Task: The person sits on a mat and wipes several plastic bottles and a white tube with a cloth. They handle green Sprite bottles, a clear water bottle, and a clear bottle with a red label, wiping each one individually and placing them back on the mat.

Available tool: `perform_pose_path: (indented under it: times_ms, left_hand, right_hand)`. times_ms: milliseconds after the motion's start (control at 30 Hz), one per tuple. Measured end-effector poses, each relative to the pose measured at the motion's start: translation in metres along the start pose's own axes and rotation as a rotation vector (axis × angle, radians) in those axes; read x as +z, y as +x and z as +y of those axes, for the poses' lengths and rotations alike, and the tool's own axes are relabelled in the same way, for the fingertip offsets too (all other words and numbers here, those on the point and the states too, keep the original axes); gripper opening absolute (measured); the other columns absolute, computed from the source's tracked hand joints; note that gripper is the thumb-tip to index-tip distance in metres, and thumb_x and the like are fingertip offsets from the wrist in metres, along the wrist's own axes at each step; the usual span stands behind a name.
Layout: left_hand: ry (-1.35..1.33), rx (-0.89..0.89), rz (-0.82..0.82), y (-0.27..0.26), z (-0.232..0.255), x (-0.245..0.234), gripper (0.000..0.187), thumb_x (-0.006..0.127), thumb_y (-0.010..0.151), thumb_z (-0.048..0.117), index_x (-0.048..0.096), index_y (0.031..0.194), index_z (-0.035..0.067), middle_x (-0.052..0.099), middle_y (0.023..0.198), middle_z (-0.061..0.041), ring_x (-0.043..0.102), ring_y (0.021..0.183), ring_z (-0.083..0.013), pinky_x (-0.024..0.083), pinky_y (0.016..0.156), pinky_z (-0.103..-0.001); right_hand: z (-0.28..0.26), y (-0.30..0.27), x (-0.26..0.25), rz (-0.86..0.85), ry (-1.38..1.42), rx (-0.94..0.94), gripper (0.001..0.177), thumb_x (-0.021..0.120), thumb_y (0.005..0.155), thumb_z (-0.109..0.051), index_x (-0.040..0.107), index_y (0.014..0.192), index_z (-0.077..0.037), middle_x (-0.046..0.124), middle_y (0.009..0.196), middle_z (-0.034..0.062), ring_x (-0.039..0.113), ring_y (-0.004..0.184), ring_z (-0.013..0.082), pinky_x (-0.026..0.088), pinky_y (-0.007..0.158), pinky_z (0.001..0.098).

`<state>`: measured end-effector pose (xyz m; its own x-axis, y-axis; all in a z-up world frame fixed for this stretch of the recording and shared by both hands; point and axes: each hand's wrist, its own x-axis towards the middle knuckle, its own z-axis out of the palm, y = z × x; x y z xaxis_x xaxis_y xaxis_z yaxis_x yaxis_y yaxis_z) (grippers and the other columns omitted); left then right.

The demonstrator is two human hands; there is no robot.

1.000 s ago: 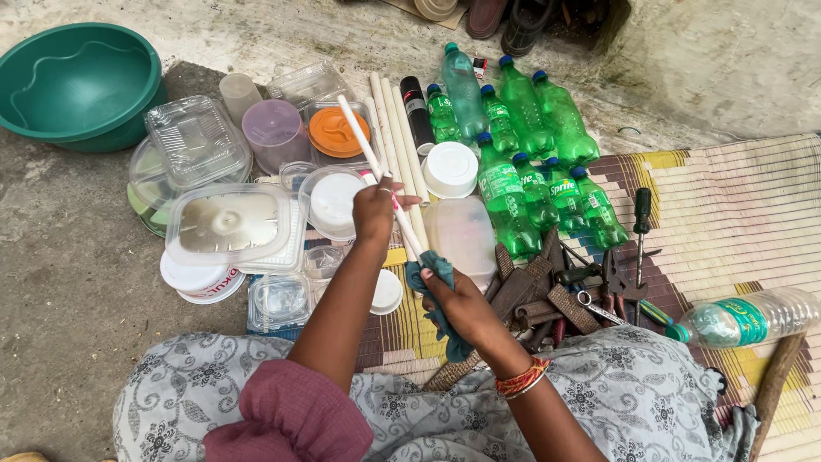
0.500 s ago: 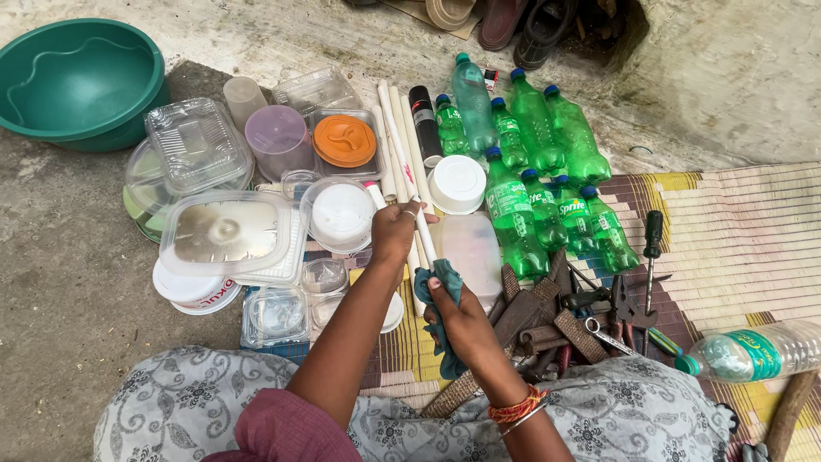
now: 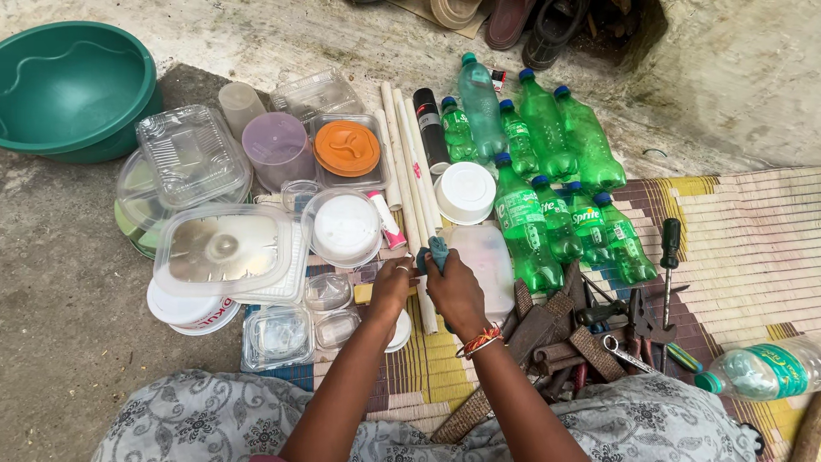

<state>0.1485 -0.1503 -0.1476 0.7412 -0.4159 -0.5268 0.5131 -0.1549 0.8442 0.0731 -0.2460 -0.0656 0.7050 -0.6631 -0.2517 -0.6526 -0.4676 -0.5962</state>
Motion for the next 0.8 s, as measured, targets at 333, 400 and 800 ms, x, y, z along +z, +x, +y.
perform_pose_path:
  times_ms: [333, 400, 800]
  left_hand:
    - [-0.048, 0.014, -0.023, -0.009, 0.009, 0.001, 0.042, 0.049, 0.101, 0.035, 0.063, 0.127, 0.004, 0.075, 0.112, -0.012, 0.066, 0.106, -0.0217, 0.046, 0.1, -0.036]
    - [-0.048, -0.014, -0.029, -0.012, 0.009, 0.002, 0.042, 0.051, 0.1, 0.035, 0.063, 0.127, 0.005, 0.074, 0.114, -0.011, 0.065, 0.108, -0.0215, 0.045, 0.1, -0.037]
    - [-0.08, -0.039, -0.123, -0.041, 0.011, 0.012, 0.046, 0.051, 0.099, 0.041, 0.062, 0.134, 0.014, 0.067, 0.126, -0.003, 0.061, 0.112, -0.019, 0.046, 0.097, -0.038]
  right_hand:
    - [0.006, -0.016, -0.006, -0.003, -0.075, 0.026, 0.051, 0.056, 0.096, -0.048, 0.047, 0.124, -0.006, 0.073, 0.094, 0.0275, 0.07, 0.09, 0.0479, 0.052, 0.078, 0.0579]
    - [0.007, -0.022, -0.009, -0.013, -0.079, 0.03, 0.052, 0.056, 0.096, -0.048, 0.047, 0.127, -0.007, 0.073, 0.095, 0.0267, 0.07, 0.091, 0.0475, 0.052, 0.079, 0.058]
    - [0.039, -0.012, -0.001, 0.187, 0.236, -0.666, 0.066, 0.06, 0.094, -0.011, 0.042, 0.158, -0.009, 0.045, 0.142, 0.0358, 0.056, 0.119, 0.0481, 0.054, 0.09, 0.0491]
